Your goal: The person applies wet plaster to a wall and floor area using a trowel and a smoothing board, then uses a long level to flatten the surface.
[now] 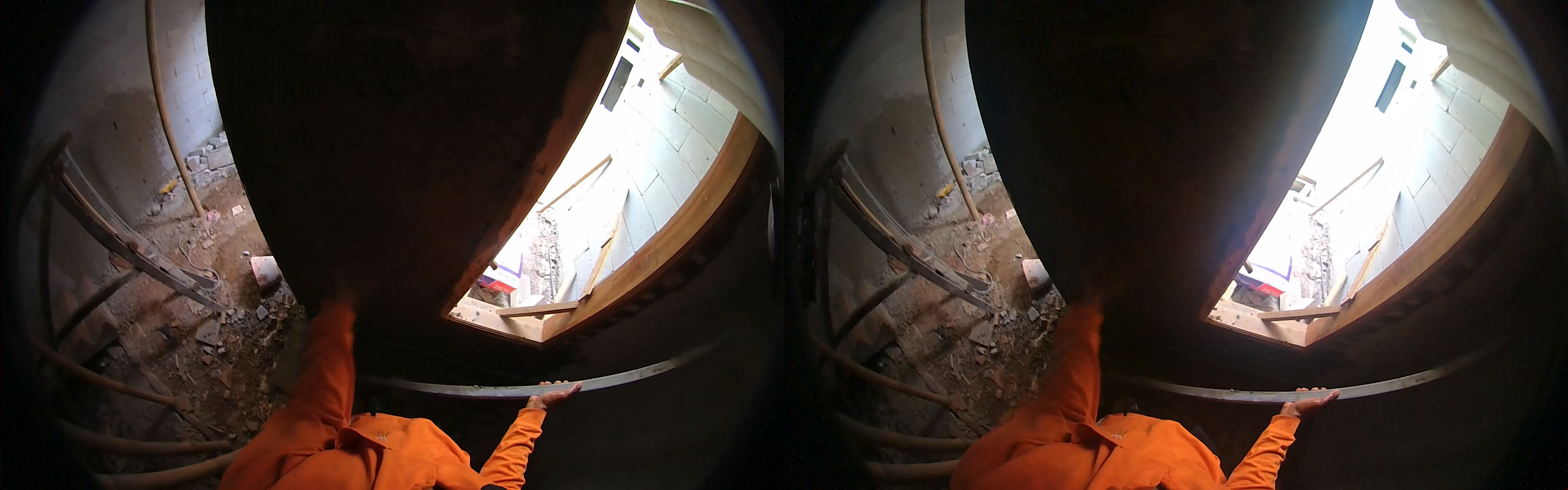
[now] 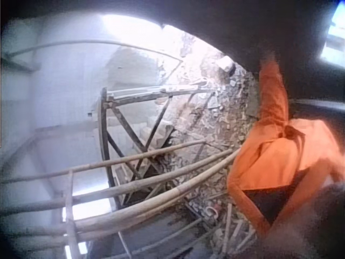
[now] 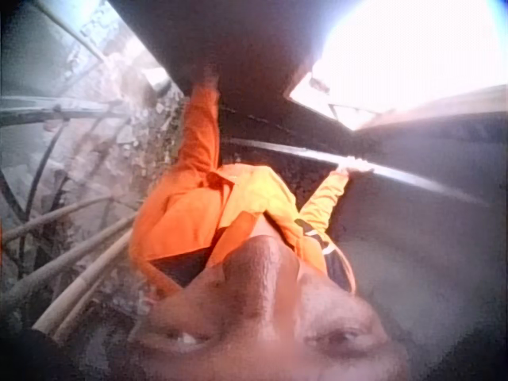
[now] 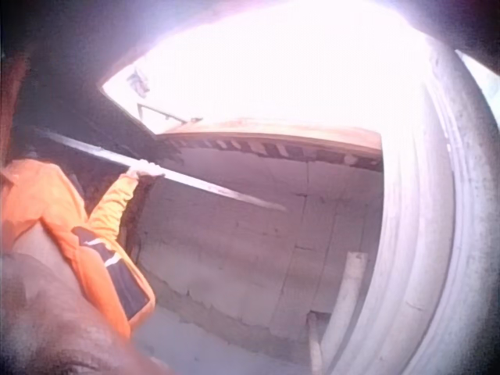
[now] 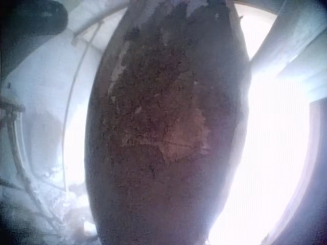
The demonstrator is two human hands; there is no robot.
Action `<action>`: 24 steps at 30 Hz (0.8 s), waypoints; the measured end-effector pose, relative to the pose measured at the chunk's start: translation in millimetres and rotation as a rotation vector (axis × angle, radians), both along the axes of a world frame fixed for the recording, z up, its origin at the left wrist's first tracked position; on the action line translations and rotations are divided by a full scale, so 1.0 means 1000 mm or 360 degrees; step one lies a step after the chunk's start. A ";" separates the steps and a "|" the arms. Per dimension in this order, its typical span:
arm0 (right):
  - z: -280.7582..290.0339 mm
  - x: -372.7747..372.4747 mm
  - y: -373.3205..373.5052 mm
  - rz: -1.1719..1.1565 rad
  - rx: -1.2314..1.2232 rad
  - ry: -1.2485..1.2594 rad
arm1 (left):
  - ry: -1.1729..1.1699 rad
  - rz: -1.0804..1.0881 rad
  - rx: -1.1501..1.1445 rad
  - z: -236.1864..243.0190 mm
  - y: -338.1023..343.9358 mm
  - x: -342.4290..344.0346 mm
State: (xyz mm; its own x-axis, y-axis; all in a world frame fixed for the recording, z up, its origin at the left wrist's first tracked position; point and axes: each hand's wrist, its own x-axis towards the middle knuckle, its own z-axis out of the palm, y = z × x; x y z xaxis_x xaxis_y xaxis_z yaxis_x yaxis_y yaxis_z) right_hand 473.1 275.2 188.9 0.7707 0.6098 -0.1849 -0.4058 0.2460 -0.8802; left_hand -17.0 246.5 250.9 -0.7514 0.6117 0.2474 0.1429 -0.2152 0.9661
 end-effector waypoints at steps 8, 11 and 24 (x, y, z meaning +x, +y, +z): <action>0.004 -0.035 -0.009 0.0036 -0.0030 -0.0063 | 0.0990 0.0525 0.0176 0.101 0.008 -0.021; 0.002 -0.032 -0.003 -0.0031 0.0098 -0.0099 | 0.1275 0.0632 0.0250 0.163 0.058 -0.023; -0.009 -0.025 -0.011 -0.0070 0.0019 -0.0076 | 0.1342 0.0737 0.0338 0.240 0.068 -0.028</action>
